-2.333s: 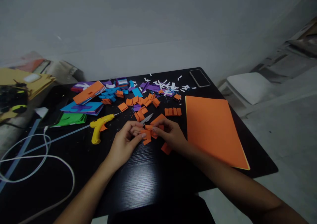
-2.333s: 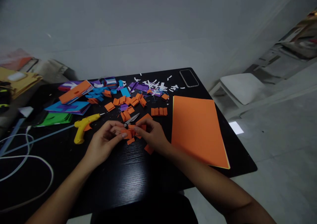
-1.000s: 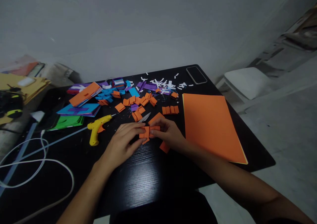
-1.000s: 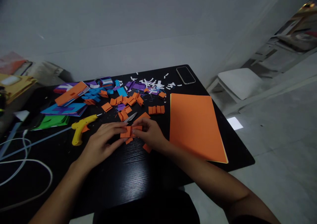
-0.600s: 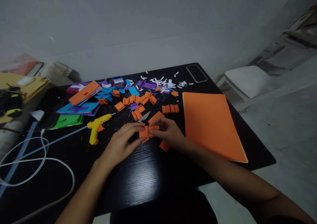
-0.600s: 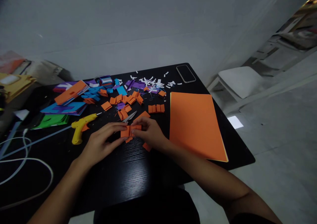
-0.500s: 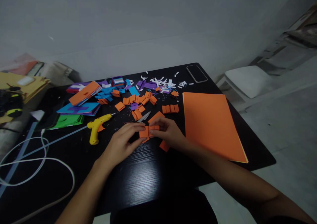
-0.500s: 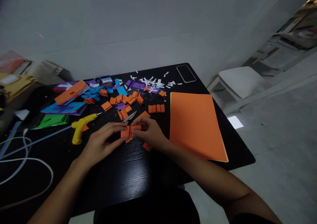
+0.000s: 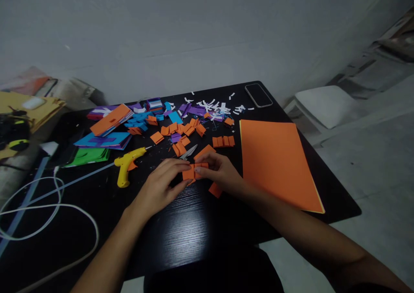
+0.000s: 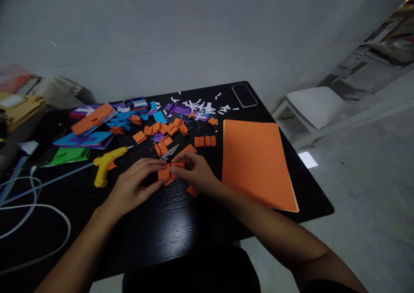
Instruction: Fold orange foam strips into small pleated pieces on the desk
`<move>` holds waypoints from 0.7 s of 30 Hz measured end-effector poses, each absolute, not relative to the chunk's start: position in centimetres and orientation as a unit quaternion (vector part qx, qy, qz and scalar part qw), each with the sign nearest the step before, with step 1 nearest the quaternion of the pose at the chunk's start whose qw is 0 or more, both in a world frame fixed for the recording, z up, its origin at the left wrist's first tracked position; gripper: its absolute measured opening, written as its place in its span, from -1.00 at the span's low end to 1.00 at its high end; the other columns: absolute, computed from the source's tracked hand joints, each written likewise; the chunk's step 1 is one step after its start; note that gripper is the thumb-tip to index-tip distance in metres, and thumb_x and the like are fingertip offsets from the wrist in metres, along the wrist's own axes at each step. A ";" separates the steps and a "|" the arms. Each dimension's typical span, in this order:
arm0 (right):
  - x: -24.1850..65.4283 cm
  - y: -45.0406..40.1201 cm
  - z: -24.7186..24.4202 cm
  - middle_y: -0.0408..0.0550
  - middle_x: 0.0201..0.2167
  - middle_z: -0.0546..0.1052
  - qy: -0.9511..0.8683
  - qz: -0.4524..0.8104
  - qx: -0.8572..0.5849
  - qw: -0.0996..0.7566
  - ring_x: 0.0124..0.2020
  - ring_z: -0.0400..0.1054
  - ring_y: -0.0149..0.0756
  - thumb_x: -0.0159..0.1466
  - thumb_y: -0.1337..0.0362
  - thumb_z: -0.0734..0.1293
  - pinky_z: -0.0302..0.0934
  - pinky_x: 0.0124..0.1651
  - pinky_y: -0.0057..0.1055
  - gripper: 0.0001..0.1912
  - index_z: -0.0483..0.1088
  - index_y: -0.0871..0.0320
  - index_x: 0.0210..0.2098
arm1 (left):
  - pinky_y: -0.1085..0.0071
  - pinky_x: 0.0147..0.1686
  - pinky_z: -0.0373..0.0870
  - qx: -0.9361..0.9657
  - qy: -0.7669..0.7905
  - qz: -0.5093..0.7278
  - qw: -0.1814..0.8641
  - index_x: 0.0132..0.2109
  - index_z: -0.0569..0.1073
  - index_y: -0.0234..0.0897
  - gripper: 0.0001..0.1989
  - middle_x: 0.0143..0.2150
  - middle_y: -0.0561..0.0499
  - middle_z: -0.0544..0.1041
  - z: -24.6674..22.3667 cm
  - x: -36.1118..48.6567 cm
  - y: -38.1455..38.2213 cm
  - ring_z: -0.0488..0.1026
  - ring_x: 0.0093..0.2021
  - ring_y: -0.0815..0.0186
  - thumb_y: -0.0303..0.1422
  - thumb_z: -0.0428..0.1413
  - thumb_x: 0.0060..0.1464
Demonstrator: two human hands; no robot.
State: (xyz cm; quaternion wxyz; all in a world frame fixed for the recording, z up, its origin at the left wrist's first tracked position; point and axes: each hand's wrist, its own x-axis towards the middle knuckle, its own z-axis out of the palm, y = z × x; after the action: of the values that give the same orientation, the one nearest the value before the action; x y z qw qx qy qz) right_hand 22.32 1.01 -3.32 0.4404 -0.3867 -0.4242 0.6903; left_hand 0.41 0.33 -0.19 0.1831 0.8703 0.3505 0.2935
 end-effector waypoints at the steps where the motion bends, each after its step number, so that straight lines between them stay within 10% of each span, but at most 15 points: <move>1: 22.3 1.0 -3.3 -0.19 -0.31 0.60 -0.426 0.691 -0.386 0.438 -0.31 0.52 -0.34 0.03 0.19 0.61 0.43 -0.15 -0.33 -0.65 0.50 0.09 -0.24 | 0.16 0.07 0.51 0.872 0.348 0.292 0.180 0.09 0.47 -0.22 -0.73 0.05 -0.15 0.58 -0.2 0.4 0.3 0.52 0.09 0.14 -0.42 0.20 0.27; 11: 22.4 0.9 -3.3 -0.16 -0.28 0.59 -0.464 0.639 -0.418 0.448 -0.21 0.50 -0.24 -0.07 0.13 0.66 0.43 -0.11 -0.28 -0.57 0.52 0.07 -0.27 | 0.13 0.10 0.49 0.843 0.393 0.312 0.191 0.09 0.45 -0.20 -0.64 0.17 -0.17 0.50 -0.3 0.7 -0.1 0.50 0.13 0.10 -0.32 0.29 0.19; 21: 22.5 0.7 -2.6 -0.19 -0.40 0.57 -0.465 0.630 -0.438 0.442 -0.31 0.49 -0.27 -0.05 0.15 0.65 0.41 -0.18 -0.30 -0.64 0.52 0.11 -0.36 | 0.47 -0.38 0.40 0.715 0.477 0.362 0.360 -0.19 0.59 -0.27 -0.84 -0.41 0.07 0.52 -1.0 2.2 -0.2 0.45 -0.41 0.37 -0.25 0.25 0.21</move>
State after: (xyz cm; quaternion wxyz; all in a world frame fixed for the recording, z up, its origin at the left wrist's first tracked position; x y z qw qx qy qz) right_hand 22.48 0.74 -2.56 0.4415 -0.4377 -0.4654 0.6299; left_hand 2.17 -0.22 -0.96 0.3600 0.7150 0.4773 0.3624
